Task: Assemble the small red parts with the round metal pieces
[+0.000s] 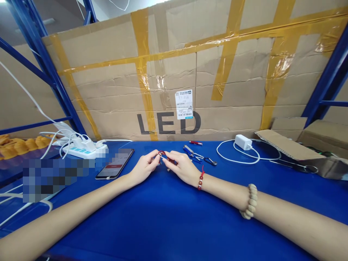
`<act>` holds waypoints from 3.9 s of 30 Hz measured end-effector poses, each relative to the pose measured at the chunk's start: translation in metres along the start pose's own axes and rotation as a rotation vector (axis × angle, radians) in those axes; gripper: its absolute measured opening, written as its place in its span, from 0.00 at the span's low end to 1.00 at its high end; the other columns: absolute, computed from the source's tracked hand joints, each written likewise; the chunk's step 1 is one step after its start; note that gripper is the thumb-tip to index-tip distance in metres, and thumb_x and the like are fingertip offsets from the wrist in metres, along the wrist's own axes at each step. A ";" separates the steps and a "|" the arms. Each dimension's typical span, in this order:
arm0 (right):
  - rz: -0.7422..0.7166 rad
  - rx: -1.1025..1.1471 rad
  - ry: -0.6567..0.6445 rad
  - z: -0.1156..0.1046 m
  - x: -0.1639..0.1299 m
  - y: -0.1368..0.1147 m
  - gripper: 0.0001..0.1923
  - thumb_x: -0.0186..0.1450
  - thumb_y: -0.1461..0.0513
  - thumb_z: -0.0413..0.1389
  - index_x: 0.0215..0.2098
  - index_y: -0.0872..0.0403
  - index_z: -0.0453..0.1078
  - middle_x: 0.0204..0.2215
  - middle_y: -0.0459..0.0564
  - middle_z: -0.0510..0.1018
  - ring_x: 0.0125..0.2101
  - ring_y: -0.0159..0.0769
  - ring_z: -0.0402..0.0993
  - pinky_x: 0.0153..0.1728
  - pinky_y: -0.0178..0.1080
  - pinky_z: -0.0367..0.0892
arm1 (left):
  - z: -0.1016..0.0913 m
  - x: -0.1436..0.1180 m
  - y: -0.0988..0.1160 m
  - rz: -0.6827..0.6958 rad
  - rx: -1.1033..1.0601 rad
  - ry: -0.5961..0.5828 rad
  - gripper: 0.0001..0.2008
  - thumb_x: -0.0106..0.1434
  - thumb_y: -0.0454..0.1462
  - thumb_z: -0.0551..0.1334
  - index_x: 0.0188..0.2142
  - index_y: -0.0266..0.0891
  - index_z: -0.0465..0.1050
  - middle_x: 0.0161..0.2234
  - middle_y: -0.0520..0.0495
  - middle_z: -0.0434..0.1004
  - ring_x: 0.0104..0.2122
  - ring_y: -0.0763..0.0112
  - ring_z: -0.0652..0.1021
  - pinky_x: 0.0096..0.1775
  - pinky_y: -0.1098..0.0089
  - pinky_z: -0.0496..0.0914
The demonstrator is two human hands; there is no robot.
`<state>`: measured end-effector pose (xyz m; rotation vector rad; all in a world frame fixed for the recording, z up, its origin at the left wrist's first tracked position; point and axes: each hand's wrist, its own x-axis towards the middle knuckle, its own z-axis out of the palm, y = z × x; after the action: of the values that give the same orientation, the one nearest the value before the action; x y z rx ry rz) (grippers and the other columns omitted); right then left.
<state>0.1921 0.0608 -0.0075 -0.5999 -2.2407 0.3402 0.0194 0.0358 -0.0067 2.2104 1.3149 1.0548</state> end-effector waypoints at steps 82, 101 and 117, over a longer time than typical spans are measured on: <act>0.221 -0.324 -0.019 0.006 0.005 0.014 0.16 0.65 0.60 0.43 0.44 0.51 0.70 0.35 0.49 0.76 0.35 0.36 0.71 0.35 0.38 0.64 | -0.001 0.008 0.000 -0.321 -0.715 0.350 0.21 0.61 0.46 0.50 0.16 0.36 0.54 0.09 0.59 0.47 0.11 0.84 0.51 0.16 0.79 0.46; -0.272 -0.211 -0.380 -0.001 0.007 -0.010 0.19 0.64 0.62 0.45 0.54 0.47 0.61 0.52 0.48 0.66 0.52 0.37 0.58 0.50 0.43 0.53 | 0.004 0.006 -0.003 -0.261 -0.559 0.465 0.09 0.54 0.37 0.53 0.23 0.40 0.51 0.14 0.61 0.56 0.14 0.82 0.59 0.19 0.79 0.56; -0.191 -0.179 -0.332 -0.001 0.007 -0.013 0.16 0.62 0.62 0.49 0.48 0.50 0.67 0.43 0.49 0.72 0.44 0.35 0.64 0.46 0.41 0.58 | 0.004 0.007 0.000 -0.262 -0.602 0.373 0.05 0.51 0.35 0.50 0.26 0.41 0.50 0.11 0.64 0.55 0.10 0.83 0.57 0.14 0.81 0.52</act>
<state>0.1852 0.0530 0.0032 -0.4400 -2.6452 0.1513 0.0240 0.0419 -0.0065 1.4091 1.1744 1.5550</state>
